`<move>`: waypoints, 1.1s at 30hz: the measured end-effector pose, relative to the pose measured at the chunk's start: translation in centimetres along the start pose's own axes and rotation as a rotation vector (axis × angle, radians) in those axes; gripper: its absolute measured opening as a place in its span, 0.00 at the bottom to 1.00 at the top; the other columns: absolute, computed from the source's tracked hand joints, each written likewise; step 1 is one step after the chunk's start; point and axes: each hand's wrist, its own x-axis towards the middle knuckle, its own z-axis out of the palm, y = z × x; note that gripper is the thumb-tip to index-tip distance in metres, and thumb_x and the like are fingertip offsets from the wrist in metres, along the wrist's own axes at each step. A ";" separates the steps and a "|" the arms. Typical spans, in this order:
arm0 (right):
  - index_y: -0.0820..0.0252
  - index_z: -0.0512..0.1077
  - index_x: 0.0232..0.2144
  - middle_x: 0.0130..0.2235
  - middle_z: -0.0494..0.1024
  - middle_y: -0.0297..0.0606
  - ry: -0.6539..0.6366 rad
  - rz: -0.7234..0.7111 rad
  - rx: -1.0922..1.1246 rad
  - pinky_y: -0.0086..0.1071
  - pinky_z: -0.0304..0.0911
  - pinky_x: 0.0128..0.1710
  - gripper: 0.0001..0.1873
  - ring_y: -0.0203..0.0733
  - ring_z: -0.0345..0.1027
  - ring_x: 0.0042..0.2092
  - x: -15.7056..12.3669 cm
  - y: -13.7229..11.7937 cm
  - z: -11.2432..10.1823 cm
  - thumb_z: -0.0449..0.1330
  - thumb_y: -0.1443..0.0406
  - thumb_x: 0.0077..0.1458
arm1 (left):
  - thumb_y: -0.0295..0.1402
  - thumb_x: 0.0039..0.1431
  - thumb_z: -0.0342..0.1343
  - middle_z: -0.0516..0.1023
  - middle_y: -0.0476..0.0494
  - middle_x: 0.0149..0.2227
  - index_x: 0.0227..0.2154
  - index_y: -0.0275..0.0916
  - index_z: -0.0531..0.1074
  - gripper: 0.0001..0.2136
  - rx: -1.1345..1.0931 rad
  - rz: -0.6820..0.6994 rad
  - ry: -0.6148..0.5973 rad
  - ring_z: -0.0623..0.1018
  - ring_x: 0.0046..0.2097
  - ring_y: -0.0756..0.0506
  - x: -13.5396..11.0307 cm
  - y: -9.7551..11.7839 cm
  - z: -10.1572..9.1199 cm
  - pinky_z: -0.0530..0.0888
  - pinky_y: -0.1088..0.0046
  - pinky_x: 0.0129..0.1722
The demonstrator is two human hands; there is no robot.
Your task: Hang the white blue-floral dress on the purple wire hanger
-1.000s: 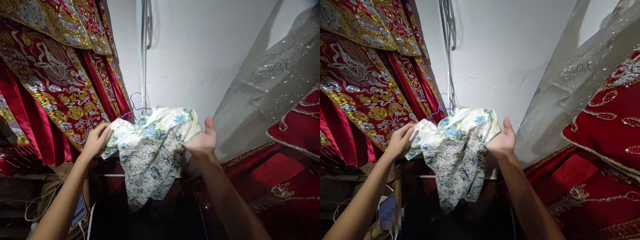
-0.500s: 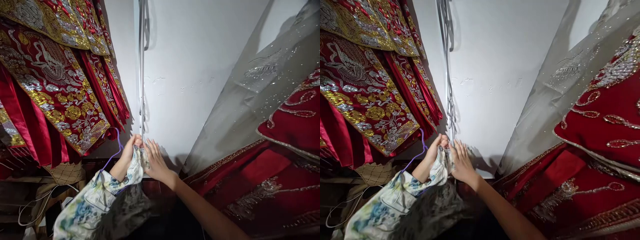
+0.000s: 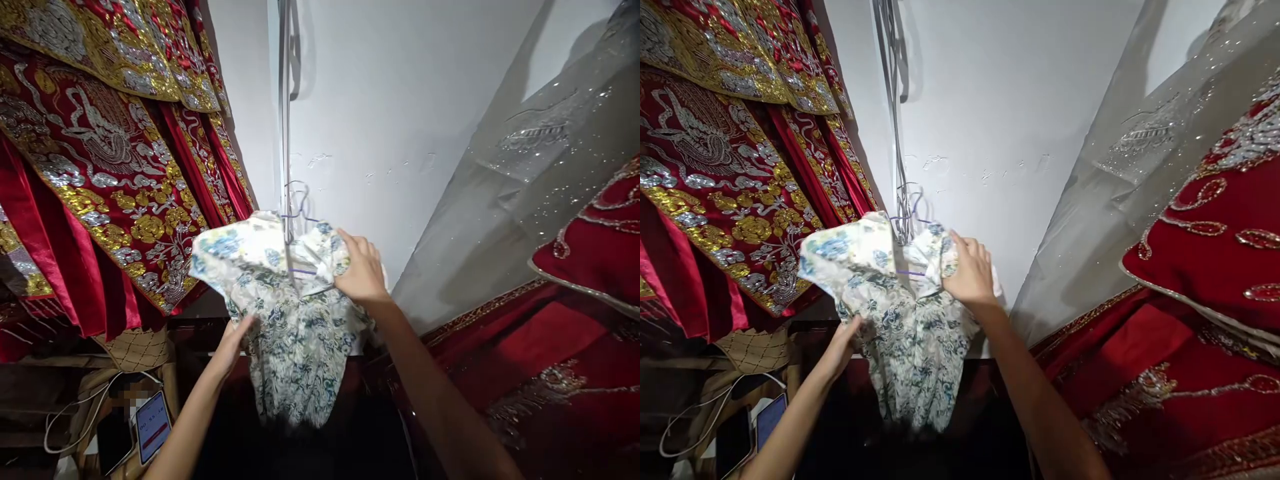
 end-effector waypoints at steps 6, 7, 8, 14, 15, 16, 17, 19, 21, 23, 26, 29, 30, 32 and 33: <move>0.49 0.66 0.58 0.60 0.68 0.40 -0.060 -0.165 0.475 0.50 0.51 0.63 0.31 0.57 0.55 0.64 -5.4 -3.7 1.5 0.62 0.63 0.51 | 0.40 0.54 0.61 0.80 0.40 0.50 0.50 0.42 0.73 0.20 -0.042 -0.074 0.308 0.73 0.59 0.37 -1.3 -6.1 -1.2 0.69 0.57 0.59; 0.50 0.69 0.55 0.56 0.71 0.42 -0.017 -0.067 0.577 0.48 0.54 0.61 0.24 0.55 0.59 0.61 -7.2 -3.9 2.4 0.60 0.61 0.55 | 0.40 0.55 0.60 0.79 0.40 0.51 0.51 0.43 0.72 0.20 -0.077 -0.116 0.322 0.73 0.59 0.37 -1.7 -6.9 -1.3 0.69 0.56 0.59; 0.52 0.71 0.50 0.52 0.74 0.43 0.006 0.075 0.656 0.46 0.58 0.58 0.17 0.54 0.64 0.57 -9.1 -4.0 3.5 0.57 0.59 0.59 | 0.40 0.56 0.60 0.79 0.40 0.51 0.51 0.44 0.72 0.20 -0.104 -0.145 0.316 0.73 0.60 0.37 -2.3 -7.6 -1.3 0.69 0.56 0.59; 0.57 0.66 0.24 0.24 0.72 0.36 -0.401 0.608 0.757 0.34 0.61 0.35 0.18 0.45 0.68 0.31 -16.1 -5.7 12.7 0.55 0.52 0.59 | 0.41 0.53 0.61 0.80 0.41 0.50 0.51 0.46 0.73 0.21 -0.166 -0.211 0.157 0.75 0.57 0.35 -4.2 -8.5 0.5 0.70 0.54 0.58; 0.57 0.66 0.22 0.23 0.72 0.35 -0.468 0.621 0.736 0.34 0.60 0.34 0.18 0.44 0.68 0.30 -16.5 -6.0 13.7 0.55 0.54 0.58 | 0.41 0.53 0.61 0.80 0.40 0.50 0.51 0.45 0.72 0.21 -0.169 -0.210 0.161 0.75 0.57 0.35 -4.2 -8.4 0.5 0.70 0.54 0.58; 0.57 0.66 0.20 0.23 0.72 0.36 -0.513 0.628 0.724 0.33 0.59 0.34 0.18 0.43 0.68 0.30 -16.8 -6.2 14.4 0.55 0.56 0.58 | 0.40 0.54 0.60 0.79 0.39 0.51 0.52 0.43 0.71 0.22 -0.159 -0.198 0.182 0.75 0.57 0.35 -4.2 -8.3 0.3 0.70 0.55 0.58; 0.58 0.66 0.18 0.22 0.73 0.36 -0.543 0.628 0.723 0.33 0.59 0.35 0.18 0.43 0.68 0.30 -17.0 -6.3 14.8 0.54 0.58 0.57 | 0.40 0.54 0.59 0.77 0.38 0.52 0.53 0.42 0.69 0.23 -0.127 -0.170 0.229 0.74 0.57 0.35 -4.1 -8.2 0.0 0.70 0.55 0.57; 0.58 0.65 0.16 0.22 0.74 0.38 -0.572 0.621 0.753 0.33 0.60 0.36 0.20 0.43 0.70 0.30 -17.5 -6.1 14.9 0.51 0.59 0.58 | 0.40 0.54 0.59 0.72 0.37 0.56 0.57 0.42 0.63 0.27 0.024 -0.039 0.416 0.72 0.59 0.35 -4.2 -8.2 -1.1 0.69 0.56 0.58; 0.58 0.66 0.17 0.22 0.75 0.38 -0.561 0.637 0.809 0.32 0.61 0.35 0.20 0.42 0.70 0.30 -18.3 -5.6 14.7 0.50 0.58 0.59 | 0.40 0.52 0.61 0.65 0.37 0.61 0.59 0.44 0.57 0.32 0.250 0.144 0.648 0.67 0.62 0.35 -4.8 -8.6 -2.0 0.65 0.56 0.61; 0.58 0.66 0.19 0.21 0.74 0.37 -0.546 0.670 0.865 0.31 0.60 0.32 0.19 0.41 0.69 0.28 -19.3 -5.1 14.4 0.49 0.58 0.59 | 0.40 0.50 0.64 0.63 0.36 0.60 0.57 0.45 0.59 0.31 0.428 0.266 0.694 0.65 0.62 0.35 -5.7 -9.5 -1.9 0.61 0.56 0.63; 0.58 0.66 0.19 0.17 0.71 0.34 -0.569 0.706 0.908 0.30 0.57 0.27 0.18 0.39 0.65 0.23 -20.4 -5.3 14.4 0.50 0.60 0.58 | 0.36 0.48 0.65 0.72 0.38 0.49 0.46 0.45 0.71 0.20 0.458 0.228 0.264 0.71 0.55 0.34 -7.0 -11.2 0.1 0.64 0.56 0.59; 0.59 0.66 0.17 0.15 0.66 0.31 -0.554 0.716 0.906 0.30 0.56 0.26 0.19 0.37 0.62 0.20 -20.8 -6.0 14.3 0.52 0.59 0.58 | 0.33 0.49 0.61 0.77 0.40 0.40 0.39 0.46 0.76 0.12 0.405 0.150 -0.041 0.75 0.48 0.34 -7.5 -12.3 2.7 0.69 0.58 0.53; 0.59 0.65 0.17 0.14 0.65 0.30 -0.536 0.710 0.916 0.30 0.56 0.26 0.21 0.36 0.61 0.20 -20.8 -6.2 14.1 0.52 0.57 0.59 | 0.34 0.51 0.59 0.77 0.41 0.37 0.38 0.46 0.76 0.10 0.415 0.138 -0.061 0.76 0.45 0.35 -7.4 -12.4 3.2 0.70 0.59 0.50; 0.59 0.65 0.17 0.15 0.64 0.30 -0.518 0.692 0.988 0.30 0.55 0.25 0.23 0.35 0.59 0.20 -20.6 -6.2 13.6 0.54 0.53 0.59 | 0.36 0.54 0.57 0.76 0.43 0.30 0.32 0.44 0.75 0.04 0.462 0.125 -0.084 0.76 0.37 0.38 -7.1 -12.4 3.6 0.72 0.62 0.41; 0.59 0.65 0.18 0.15 0.64 0.30 -0.522 0.686 1.047 0.29 0.54 0.24 0.24 0.34 0.58 0.20 -20.4 -6.1 13.2 0.54 0.51 0.59 | 0.38 0.56 0.56 0.74 0.44 0.27 0.28 0.44 0.74 0.06 0.487 0.126 -0.108 0.74 0.33 0.40 -6.8 -12.4 3.5 0.71 0.65 0.37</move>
